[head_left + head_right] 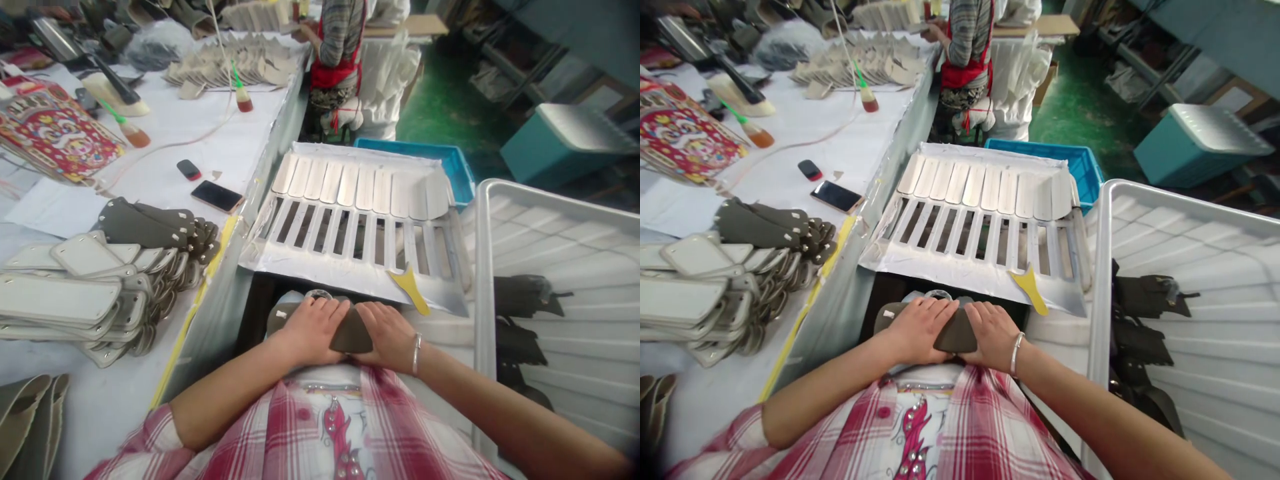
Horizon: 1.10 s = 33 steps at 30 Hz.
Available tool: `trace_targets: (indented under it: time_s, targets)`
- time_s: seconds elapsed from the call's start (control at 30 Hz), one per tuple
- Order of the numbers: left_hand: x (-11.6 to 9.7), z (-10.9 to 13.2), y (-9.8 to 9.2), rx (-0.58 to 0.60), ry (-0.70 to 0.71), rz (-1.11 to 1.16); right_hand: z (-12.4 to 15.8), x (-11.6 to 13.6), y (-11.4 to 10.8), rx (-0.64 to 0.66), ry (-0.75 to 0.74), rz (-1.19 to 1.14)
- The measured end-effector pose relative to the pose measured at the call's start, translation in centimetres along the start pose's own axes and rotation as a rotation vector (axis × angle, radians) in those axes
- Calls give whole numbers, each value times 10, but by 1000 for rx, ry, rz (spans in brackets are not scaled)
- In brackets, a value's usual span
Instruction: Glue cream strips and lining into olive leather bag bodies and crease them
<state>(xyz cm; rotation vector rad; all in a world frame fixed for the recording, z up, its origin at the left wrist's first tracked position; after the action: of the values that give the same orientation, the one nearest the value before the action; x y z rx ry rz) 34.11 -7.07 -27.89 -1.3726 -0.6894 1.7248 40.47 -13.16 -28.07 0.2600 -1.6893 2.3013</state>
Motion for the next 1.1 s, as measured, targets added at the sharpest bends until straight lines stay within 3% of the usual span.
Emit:
trace_targets:
  time_s: [0.17,0.3,0.37,0.47,0.57,0.7,0.77,0.83,0.9,0.97,1.1]
  targets:
    - [-1,3,1,14,-11,-81,-8,-4,-5,63,-13,-109]
    - [-1,11,-17,-41,35,14,-18,-21,-5,89,220,-122]
    - [7,16,-33,-154,-5,59,-18,-23,-2,71,285,-66]
    - [21,22,-47,-277,-111,-57,-17,-18,3,32,289,-31]
    - [26,17,-38,-206,-161,-239,-20,-20,0,6,282,-113]
    - [31,14,-32,-136,-200,-309,-19,-36,-40,-51,271,-293]
    - [38,16,-36,-140,-243,-270,-8,-44,-70,-200,275,-284]
    - [44,20,-40,-177,-288,-237,2,-40,-82,-332,232,-254]
    - [46,22,-42,-209,-324,-261,1,-30,-67,-331,166,-230]
    - [46,22,-39,-198,-343,-311,-8,-24,-37,-253,120,-331]
    - [51,22,-32,-108,-350,-241,-20,-55,-2,-260,113,-971]
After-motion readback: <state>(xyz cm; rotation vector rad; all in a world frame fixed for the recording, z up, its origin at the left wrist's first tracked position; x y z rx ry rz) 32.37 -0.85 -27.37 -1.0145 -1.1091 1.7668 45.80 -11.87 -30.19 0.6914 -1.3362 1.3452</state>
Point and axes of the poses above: each hand's wrist, its own z-axis away from the middle knuckle, its own y-axis out of the palm, x = y × z, the point moved 9 cm from there along -z, towards the middle knuckle, and after that the axes turned 14 degrees about x, right-handed, at the moved point
